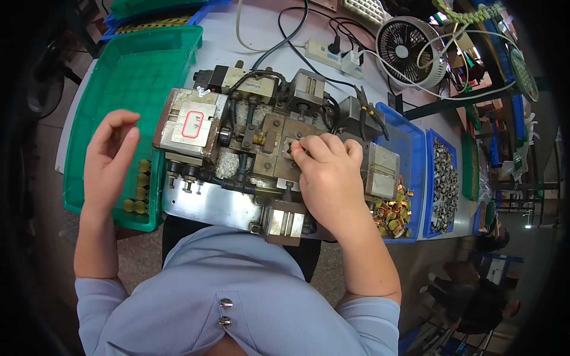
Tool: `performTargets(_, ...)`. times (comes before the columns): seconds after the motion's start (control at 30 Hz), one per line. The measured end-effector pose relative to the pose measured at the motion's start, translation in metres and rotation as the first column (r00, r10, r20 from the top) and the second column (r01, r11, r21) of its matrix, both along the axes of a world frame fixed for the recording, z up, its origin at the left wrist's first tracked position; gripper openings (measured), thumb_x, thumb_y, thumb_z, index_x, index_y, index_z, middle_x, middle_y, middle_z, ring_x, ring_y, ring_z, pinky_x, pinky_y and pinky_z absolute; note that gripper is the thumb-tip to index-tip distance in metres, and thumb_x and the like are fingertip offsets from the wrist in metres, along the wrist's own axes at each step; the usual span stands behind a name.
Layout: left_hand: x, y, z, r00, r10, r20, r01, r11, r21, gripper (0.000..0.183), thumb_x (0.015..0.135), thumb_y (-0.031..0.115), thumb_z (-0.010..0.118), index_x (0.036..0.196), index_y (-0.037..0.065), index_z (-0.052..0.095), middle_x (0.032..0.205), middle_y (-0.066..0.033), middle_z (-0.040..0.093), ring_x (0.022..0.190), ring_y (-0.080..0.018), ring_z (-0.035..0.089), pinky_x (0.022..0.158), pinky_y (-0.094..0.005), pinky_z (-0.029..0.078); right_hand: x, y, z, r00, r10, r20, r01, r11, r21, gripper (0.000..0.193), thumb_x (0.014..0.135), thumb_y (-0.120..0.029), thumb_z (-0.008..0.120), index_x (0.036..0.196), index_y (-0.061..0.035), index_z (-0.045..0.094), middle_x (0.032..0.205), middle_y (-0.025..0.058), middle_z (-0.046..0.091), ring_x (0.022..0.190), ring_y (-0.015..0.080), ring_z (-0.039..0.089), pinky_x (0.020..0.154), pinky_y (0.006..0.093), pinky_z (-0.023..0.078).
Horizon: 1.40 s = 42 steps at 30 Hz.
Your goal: Assembling small metal components by placing them into a mechanical fixture on a workbench.
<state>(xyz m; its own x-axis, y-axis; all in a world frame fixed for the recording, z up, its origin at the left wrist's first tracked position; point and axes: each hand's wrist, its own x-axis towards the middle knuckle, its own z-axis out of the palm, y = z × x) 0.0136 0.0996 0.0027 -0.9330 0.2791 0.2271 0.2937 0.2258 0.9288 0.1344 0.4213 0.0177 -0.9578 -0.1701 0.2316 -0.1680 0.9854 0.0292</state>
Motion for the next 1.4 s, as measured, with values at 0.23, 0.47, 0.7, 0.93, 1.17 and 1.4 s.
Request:
performTargets(0.23,-0.003,0.112,0.022,0.730,-0.476,-0.490,0.376,0.879,-0.295,0.015,0.089,0.004,0.065,0.104,0.004,0.067,0.104,-0.0079,0.063,0.091,-0.0235,0.057,0.082,-0.0331,0.049,0.002,0.007,0.003,0.999,0.035,0.002,-0.035,0.999,-0.006,0.046,0.070,0.001,0.066,0.115,-0.0084,0.073,0.121,0.0028,0.066,0.106,0.0241,0.057,0.096,0.0399,0.037)
performTargets(0.47,-0.006,0.179,-0.007,0.538,-0.689,-0.486,0.380,0.712,-0.590,0.021,0.086,0.013,0.070,0.105,0.004,0.067,0.104,-0.0102,0.063,0.099,-0.0302,0.056,0.090,-0.0381,0.049,0.042,0.055,0.022,0.933,-0.198,-0.301,0.081,0.929,-0.362,0.050,0.071,0.003,0.057,0.118,-0.0071,0.072,0.116,0.0104,0.066,0.103,0.0275,0.059,0.093,0.0387,0.043)
performTargets(0.7,-0.011,0.184,0.000,0.426,-0.797,-0.429,0.422,0.594,-0.685,0.021,0.087,0.013,0.069,0.105,0.003,0.067,0.104,-0.0119,0.063,0.099,-0.0310,0.056,0.090,-0.0386,0.050,0.150,0.140,0.017,0.628,-0.772,-0.102,0.564,0.541,-0.624,0.025,0.088,-0.003,0.062,0.110,0.0007,0.073,0.103,0.0084,0.071,0.091,0.0200,0.063,0.086,0.0280,0.048)
performTargets(0.93,0.000,0.189,0.011,0.450,-0.781,-0.434,0.371,0.605,-0.704,0.019,0.088,0.012,0.068,0.104,0.002,0.068,0.102,-0.0121,0.063,0.099,-0.0306,0.056,0.090,-0.0386,0.051,0.187,0.170,-0.042,0.392,-0.916,0.088,0.896,0.358,-0.262,0.028,0.089,-0.027,0.067,0.106,-0.0065,0.077,0.103,0.0110,0.073,0.097,0.0282,0.064,0.089,0.0427,0.048)
performTargets(1.17,0.000,0.186,0.004,0.460,-0.756,-0.466,0.363,0.639,-0.678,0.019,0.088,0.011,0.067,0.104,0.001,0.066,0.102,-0.0122,0.062,0.099,-0.0308,0.056,0.090,-0.0385,0.051,0.169,0.179,-0.059,0.213,-0.971,0.110,0.977,0.211,-0.031,0.038,0.084,-0.042,0.069,0.105,-0.0112,0.078,0.105,0.0108,0.073,0.099,0.0350,0.062,0.090,0.0491,0.046)
performTargets(1.4,-0.004,0.187,-0.006,0.437,-0.763,-0.477,0.361,0.634,-0.684,0.017,0.090,0.014,0.065,0.101,0.002,0.065,0.102,-0.0132,0.061,0.099,-0.0315,0.055,0.089,-0.0403,0.050,0.172,0.185,-0.048,0.160,-0.943,0.293,0.984,0.127,-0.127,0.045,0.082,-0.040,0.073,0.111,-0.0061,0.076,0.094,0.0102,0.073,0.082,0.0290,0.066,0.078,0.0421,0.052)
